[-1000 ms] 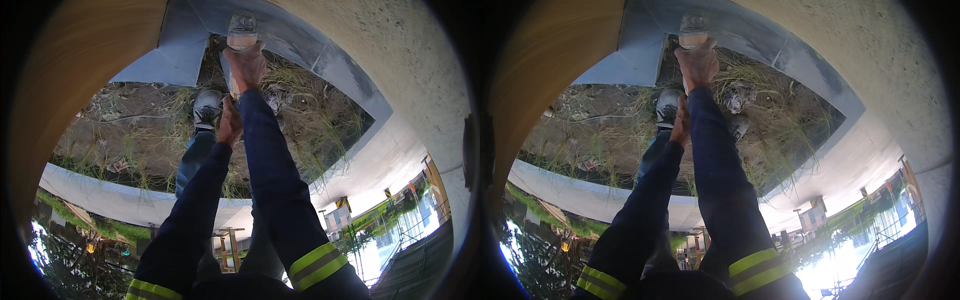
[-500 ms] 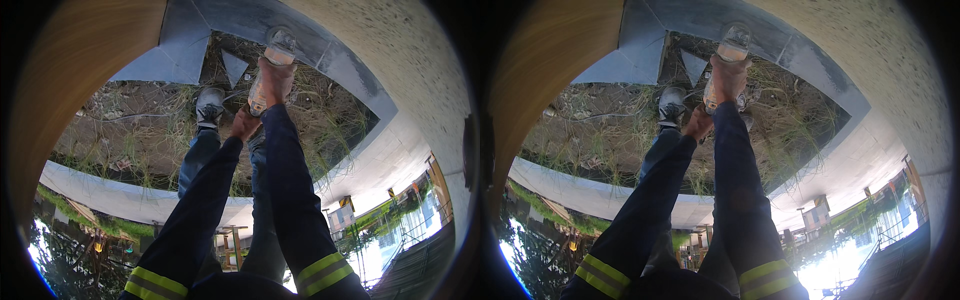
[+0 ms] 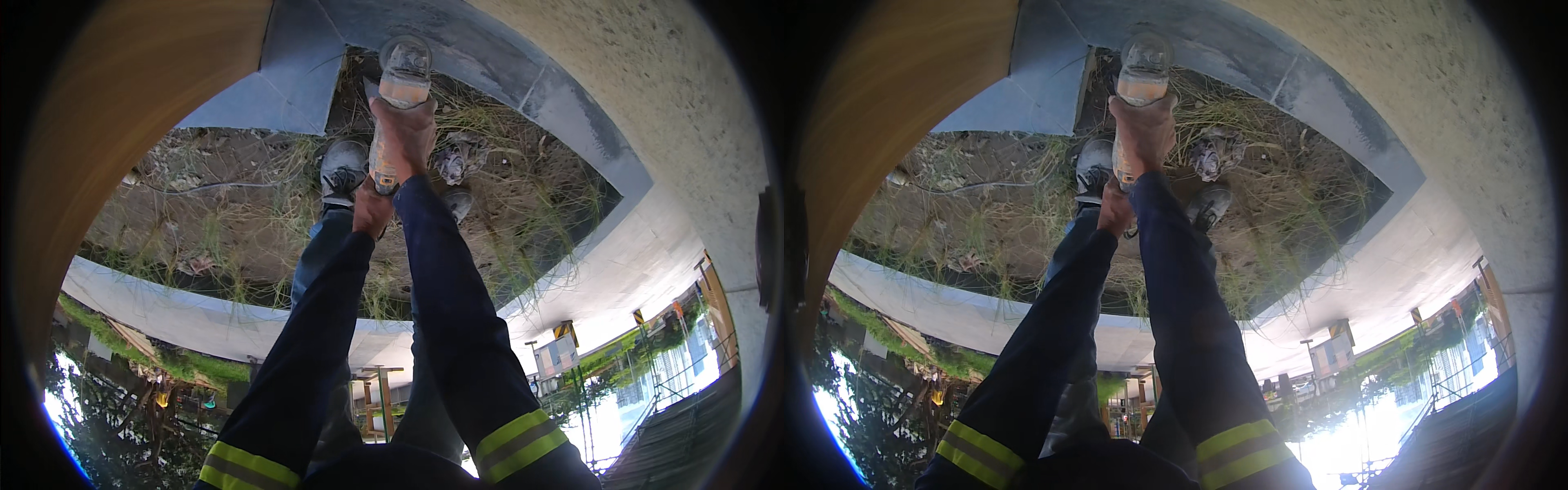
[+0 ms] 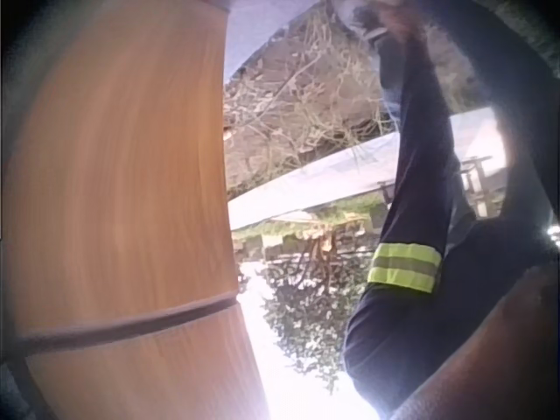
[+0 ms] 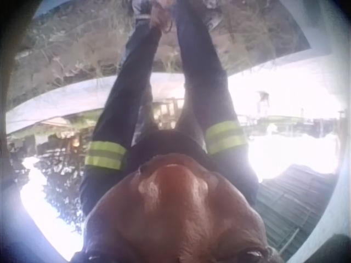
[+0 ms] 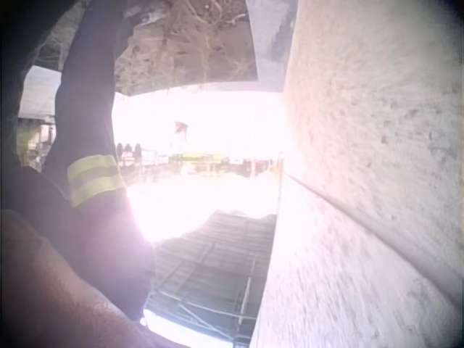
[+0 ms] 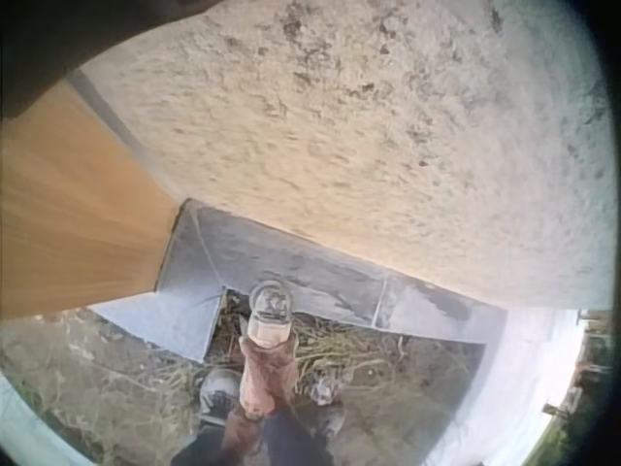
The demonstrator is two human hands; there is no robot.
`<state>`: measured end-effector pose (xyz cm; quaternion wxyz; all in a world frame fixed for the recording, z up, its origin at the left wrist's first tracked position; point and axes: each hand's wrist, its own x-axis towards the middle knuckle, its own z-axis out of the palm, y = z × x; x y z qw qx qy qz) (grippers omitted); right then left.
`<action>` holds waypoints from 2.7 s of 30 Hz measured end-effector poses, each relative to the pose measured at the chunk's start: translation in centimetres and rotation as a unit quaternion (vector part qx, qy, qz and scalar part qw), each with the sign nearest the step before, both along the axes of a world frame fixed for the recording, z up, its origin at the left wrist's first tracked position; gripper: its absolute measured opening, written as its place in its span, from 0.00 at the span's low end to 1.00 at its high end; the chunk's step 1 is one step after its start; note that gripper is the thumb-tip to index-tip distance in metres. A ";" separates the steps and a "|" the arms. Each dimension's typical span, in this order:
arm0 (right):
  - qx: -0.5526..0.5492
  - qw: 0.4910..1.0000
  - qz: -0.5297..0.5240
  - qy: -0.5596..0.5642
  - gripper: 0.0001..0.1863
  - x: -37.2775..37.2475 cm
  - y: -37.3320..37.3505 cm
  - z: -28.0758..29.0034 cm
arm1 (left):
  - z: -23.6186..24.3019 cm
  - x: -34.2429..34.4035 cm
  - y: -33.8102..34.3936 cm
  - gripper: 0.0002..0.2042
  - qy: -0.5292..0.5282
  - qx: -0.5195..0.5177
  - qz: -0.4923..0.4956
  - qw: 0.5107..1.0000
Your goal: The person uses an angle grinder to smooth the edge of a concrete planter. They hold the tool with both hands and move it along the surface while kneeling. Another worker in a safety vest is visible nearby.
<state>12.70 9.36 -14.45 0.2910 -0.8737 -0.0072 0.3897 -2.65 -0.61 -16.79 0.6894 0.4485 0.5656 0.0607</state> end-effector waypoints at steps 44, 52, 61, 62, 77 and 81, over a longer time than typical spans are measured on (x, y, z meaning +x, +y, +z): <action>-0.020 0.993 0.112 -0.030 0.43 8.1 -4.3 0.5 | 17.4 1.6 -4.3 0.39 -0.021 -0.067 -0.547 0.834; -0.048 0.985 0.150 -0.070 0.40 9.3 -4.5 -0.8 | 17.5 1.9 -2.7 0.40 0.014 -0.095 -0.534 0.840; -0.040 0.956 0.265 -0.118 0.36 9.8 -1.8 -0.4 | 17.0 0.8 -2.5 0.40 0.013 -0.066 -0.519 0.852; -0.043 0.951 0.282 -0.117 0.35 9.7 -1.4 -0.2 | 17.0 0.8 -2.4 0.40 0.014 -0.060 -0.510 0.858; -0.003 0.955 0.268 -0.128 0.40 13.7 -1.0 -2.7 | 17.2 0.7 -2.0 0.40 0.002 -0.037 -0.490 0.871; -0.018 0.921 0.362 -0.139 0.40 13.3 -0.5 -2.3 | 17.4 0.6 -2.3 0.39 0.002 -0.037 -0.486 0.873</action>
